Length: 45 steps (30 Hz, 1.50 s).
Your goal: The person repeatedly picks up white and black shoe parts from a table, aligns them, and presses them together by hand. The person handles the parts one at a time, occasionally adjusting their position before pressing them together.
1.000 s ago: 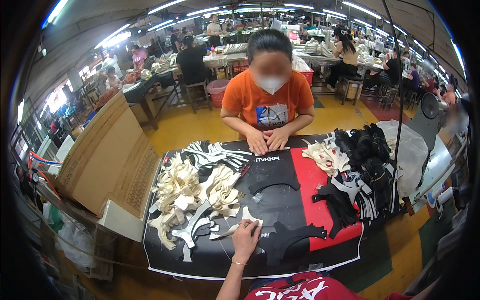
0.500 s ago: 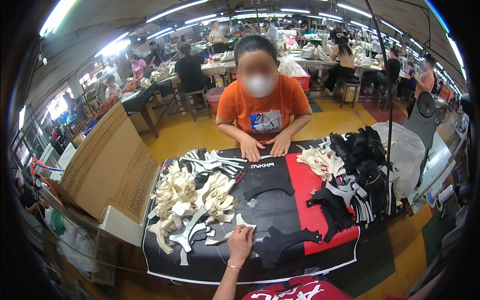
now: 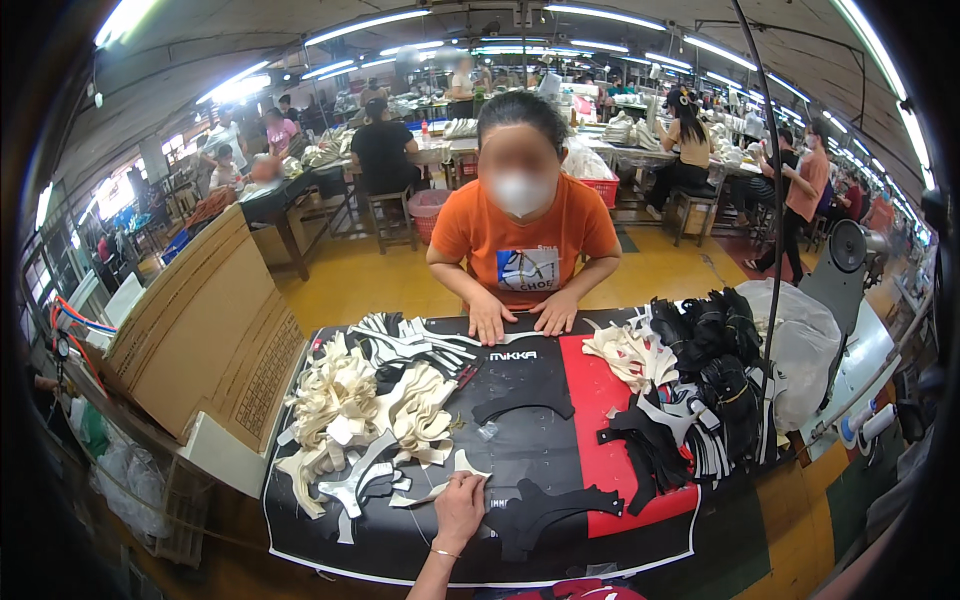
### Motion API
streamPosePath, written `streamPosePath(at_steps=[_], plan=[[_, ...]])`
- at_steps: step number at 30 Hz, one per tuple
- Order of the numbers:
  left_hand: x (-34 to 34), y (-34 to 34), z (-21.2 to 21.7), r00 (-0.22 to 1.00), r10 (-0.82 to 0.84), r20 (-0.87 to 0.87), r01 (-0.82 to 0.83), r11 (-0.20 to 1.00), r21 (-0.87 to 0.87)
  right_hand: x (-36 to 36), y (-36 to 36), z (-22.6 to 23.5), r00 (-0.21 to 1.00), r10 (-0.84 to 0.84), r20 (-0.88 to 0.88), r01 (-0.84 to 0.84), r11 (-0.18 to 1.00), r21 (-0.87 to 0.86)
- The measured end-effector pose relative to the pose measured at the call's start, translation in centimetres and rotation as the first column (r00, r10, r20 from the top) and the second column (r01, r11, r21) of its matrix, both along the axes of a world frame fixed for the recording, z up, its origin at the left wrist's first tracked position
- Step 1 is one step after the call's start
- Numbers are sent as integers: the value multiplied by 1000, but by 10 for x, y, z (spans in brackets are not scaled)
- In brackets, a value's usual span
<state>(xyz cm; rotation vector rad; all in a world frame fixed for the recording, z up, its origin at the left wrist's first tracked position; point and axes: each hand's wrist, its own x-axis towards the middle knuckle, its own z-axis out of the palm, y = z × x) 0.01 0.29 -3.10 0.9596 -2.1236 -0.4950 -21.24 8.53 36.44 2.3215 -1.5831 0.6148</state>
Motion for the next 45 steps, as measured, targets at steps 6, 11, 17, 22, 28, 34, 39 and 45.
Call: streamPosePath(at_steps=[6,11,17,22,28,34,39,45], plan=[[1,0,-1,1000,11,20,-12,999,52,-5,7,-1,1000,-8,10,8,1000,-11],[1,-2,-5,1000,14,20,-15,999,44,-8,14,-2,1000,-11,7,11,1000,-27],[2,-3,-8,998,7,55,-8,1000,22,-14,22,-5,1000,-11,7,11,999,-40],[1,-4,-8,998,8,58,-10,1000,27,-16,27,-7,1000,2,-2,-2,999,-54],[1,-5,-7,999,-19,37,21,999,-49,-19,31,-13,1000,8,8,-7,998,-61],[0,-6,-7,998,-42,47,44,998,-44,-18,32,-16,1000,8,14,-7,998,-59],[3,-6,-4,999,-42,-31,43,997,60,-13,31,-17,1000,14,22,-13,999,-50],[1,-15,1,987,90,-134,-127,947,-296,-19,67,-31,977,117,179,-82,979,-189]])
